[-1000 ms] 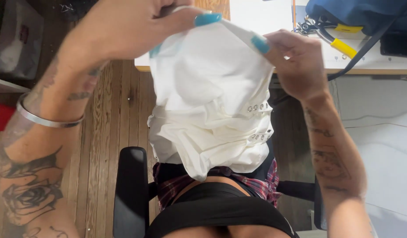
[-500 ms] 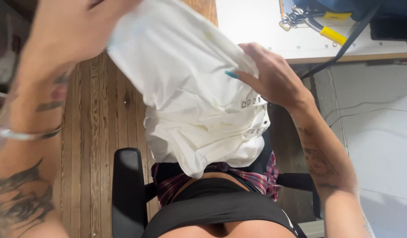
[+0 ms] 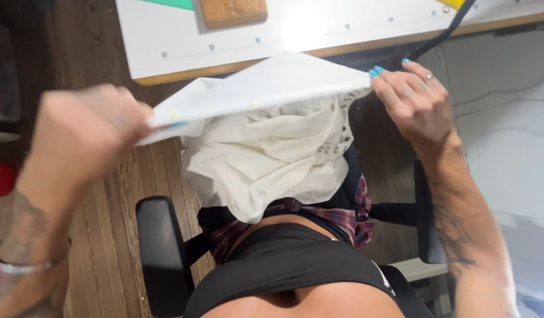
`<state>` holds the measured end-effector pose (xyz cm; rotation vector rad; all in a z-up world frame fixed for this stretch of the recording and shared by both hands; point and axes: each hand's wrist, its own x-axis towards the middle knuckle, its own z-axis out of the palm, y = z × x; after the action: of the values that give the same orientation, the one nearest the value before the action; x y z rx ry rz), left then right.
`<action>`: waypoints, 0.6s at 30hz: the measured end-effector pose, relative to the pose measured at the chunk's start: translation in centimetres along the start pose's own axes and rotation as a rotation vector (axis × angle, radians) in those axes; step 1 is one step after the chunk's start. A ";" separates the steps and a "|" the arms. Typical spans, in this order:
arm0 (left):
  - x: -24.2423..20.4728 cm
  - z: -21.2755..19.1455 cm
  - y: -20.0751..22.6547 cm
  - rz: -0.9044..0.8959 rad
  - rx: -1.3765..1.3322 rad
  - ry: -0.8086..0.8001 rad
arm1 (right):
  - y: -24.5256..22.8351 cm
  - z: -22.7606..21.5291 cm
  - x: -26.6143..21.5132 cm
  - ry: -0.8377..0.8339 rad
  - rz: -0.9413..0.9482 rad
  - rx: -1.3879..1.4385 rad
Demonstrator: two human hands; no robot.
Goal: Cutting a strip of material from a white leather garment using scissors.
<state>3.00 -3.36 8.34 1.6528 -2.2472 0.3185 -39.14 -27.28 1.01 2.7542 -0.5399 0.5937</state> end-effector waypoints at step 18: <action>-7.4 12.0 1.3 0.591 0.295 -0.364 | -2.2 3.0 -4.0 -0.332 -0.450 -0.147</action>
<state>2.14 -0.93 -5.60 1.1961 -3.0765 0.5468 -40.57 -25.10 -3.80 2.7093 -0.0130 -0.0079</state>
